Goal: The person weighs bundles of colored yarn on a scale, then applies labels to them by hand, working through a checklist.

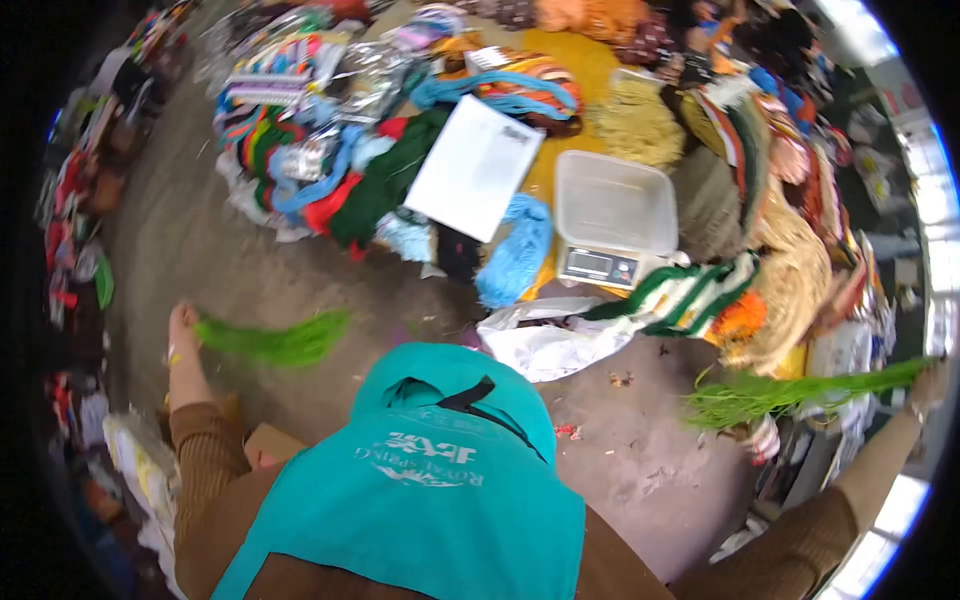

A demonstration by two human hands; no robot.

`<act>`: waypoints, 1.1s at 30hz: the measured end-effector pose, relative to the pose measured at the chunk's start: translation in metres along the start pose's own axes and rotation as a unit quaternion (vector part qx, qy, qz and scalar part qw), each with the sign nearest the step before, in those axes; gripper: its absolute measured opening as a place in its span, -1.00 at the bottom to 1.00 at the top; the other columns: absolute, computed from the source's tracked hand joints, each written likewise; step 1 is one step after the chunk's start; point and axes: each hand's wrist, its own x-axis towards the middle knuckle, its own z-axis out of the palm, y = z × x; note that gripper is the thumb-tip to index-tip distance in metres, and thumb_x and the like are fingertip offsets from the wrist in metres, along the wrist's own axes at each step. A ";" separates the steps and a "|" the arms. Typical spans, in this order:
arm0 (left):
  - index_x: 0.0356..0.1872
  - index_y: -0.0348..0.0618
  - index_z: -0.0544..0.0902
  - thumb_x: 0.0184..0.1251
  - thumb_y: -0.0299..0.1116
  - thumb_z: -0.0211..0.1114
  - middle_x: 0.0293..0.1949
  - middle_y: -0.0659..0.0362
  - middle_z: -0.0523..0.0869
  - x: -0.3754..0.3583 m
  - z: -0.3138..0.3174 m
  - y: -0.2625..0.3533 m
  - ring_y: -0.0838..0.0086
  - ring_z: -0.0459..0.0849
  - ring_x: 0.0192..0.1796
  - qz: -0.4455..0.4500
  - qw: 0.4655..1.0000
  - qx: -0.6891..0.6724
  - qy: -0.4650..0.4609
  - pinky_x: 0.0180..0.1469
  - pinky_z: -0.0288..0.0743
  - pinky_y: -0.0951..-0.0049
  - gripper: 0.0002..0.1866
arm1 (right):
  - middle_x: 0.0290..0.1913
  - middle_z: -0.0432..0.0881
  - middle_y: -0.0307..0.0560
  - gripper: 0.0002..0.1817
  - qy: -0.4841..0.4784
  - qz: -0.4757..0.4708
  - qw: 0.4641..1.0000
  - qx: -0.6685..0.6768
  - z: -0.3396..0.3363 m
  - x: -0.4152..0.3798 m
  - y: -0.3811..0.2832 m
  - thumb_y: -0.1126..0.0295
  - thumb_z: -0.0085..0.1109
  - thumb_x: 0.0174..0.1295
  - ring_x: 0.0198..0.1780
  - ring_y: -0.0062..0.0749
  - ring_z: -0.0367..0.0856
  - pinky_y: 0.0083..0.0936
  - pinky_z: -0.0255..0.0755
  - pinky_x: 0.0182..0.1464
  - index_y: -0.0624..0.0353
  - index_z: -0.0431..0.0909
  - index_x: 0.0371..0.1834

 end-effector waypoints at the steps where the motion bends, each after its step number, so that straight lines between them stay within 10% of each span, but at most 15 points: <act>1: -0.61 0.10 0.34 0.40 -0.38 0.14 -0.71 0.46 0.22 -0.004 0.019 0.009 0.75 0.14 -0.72 -0.138 0.989 -0.032 -0.050 -0.71 -0.05 0.66 -0.67 | 0.21 0.51 0.01 -0.57 -0.029 -0.001 0.997 0.065 0.001 0.005 0.016 0.23 -0.13 0.47 0.24 -0.21 0.44 -0.31 0.25 0.36 0.23 0.40 0.28; 3: -0.50 -0.07 0.42 0.41 -0.42 0.13 -0.70 0.48 0.23 -0.021 0.052 0.003 0.77 0.11 -0.73 -0.151 0.979 -0.026 -0.134 -0.73 0.01 0.73 -0.78 | 0.23 0.49 0.02 -0.55 -0.121 -0.025 0.972 0.202 -0.004 0.020 0.049 0.22 -0.16 0.50 0.27 -0.21 0.40 -0.34 0.20 0.40 0.25 0.35 0.33; 10: -0.38 -0.09 0.51 0.43 -0.16 0.21 -0.68 0.44 0.22 -0.119 0.136 -0.013 0.68 0.18 -0.66 -0.050 0.974 0.123 -0.182 -0.57 0.10 0.60 -0.75 | -0.63 0.05 -0.31 -0.68 -0.058 0.090 0.927 0.361 0.088 -0.204 0.020 0.49 -0.26 0.49 -0.67 -0.64 -0.08 -0.63 -0.11 -0.56 0.47 0.36 0.15; 14: -0.35 -0.11 0.53 0.42 -0.13 0.23 -0.68 0.42 0.25 -0.180 0.181 0.002 0.68 0.22 -0.65 -0.002 0.964 0.132 -0.229 -0.53 0.10 0.58 -0.73 | -0.62 0.19 -0.27 -0.72 -0.356 0.122 0.698 0.609 0.130 -0.335 0.045 0.42 -0.18 0.50 -0.63 -0.67 0.09 -0.70 0.01 -0.52 0.32 0.47 0.11; 17: -0.35 -0.13 0.54 0.41 -0.13 0.25 -0.68 0.41 0.29 -0.222 0.210 0.019 0.69 0.22 -0.66 0.041 0.952 0.144 -0.269 -0.55 0.09 0.59 -0.72 | -0.64 0.24 -0.37 -0.81 -0.417 0.208 0.635 0.617 0.200 -0.469 0.003 0.39 -0.07 0.48 -0.66 -0.76 0.11 -0.75 -0.01 -0.60 0.23 0.51 -0.06; 21: -0.40 -0.12 0.53 0.44 -0.14 0.21 -0.71 0.42 0.26 -0.288 0.244 0.038 0.70 0.19 -0.69 0.076 0.921 0.179 -0.338 -0.59 0.04 0.60 -0.71 | -0.65 0.34 -0.41 -0.87 -0.425 0.248 0.796 0.354 0.315 -0.636 -0.073 0.35 0.11 0.38 -0.72 -0.76 0.10 -0.73 -0.14 -0.72 0.14 0.61 -0.21; 25: -0.43 -0.12 0.52 0.46 -0.16 0.17 -0.74 0.41 0.24 -0.336 0.262 0.051 0.70 0.18 -0.71 0.091 0.889 0.218 -0.393 -0.62 0.01 0.59 -0.70 | -0.37 0.61 -0.25 -0.62 -0.658 0.144 0.666 0.321 0.392 -0.729 -0.139 0.39 0.14 0.38 -0.50 -0.65 0.53 -0.71 0.39 -0.38 0.24 0.51 0.23; 29: -0.44 -0.16 0.55 0.42 -0.19 0.23 -0.73 0.41 0.29 -0.360 0.268 0.048 0.72 0.20 -0.71 0.073 0.860 0.220 -0.454 -0.64 0.05 0.59 -0.71 | -0.17 0.67 -0.16 -0.63 -0.698 0.115 0.589 0.391 0.432 -0.798 -0.173 0.45 0.20 0.31 -0.42 -0.62 0.58 -0.63 0.46 -0.35 0.31 0.50 0.17; 33: -0.44 -0.17 0.56 0.38 -0.27 0.26 -0.73 0.40 0.30 -0.345 0.255 0.048 0.71 0.20 -0.72 0.040 0.872 0.195 -0.447 -0.64 0.05 0.59 -0.76 | -0.50 0.60 -0.25 -0.82 -0.668 0.010 0.698 0.257 0.416 -0.795 -0.160 0.38 0.20 0.31 -0.47 -0.67 0.44 -0.57 0.35 -0.40 0.29 0.68 -0.27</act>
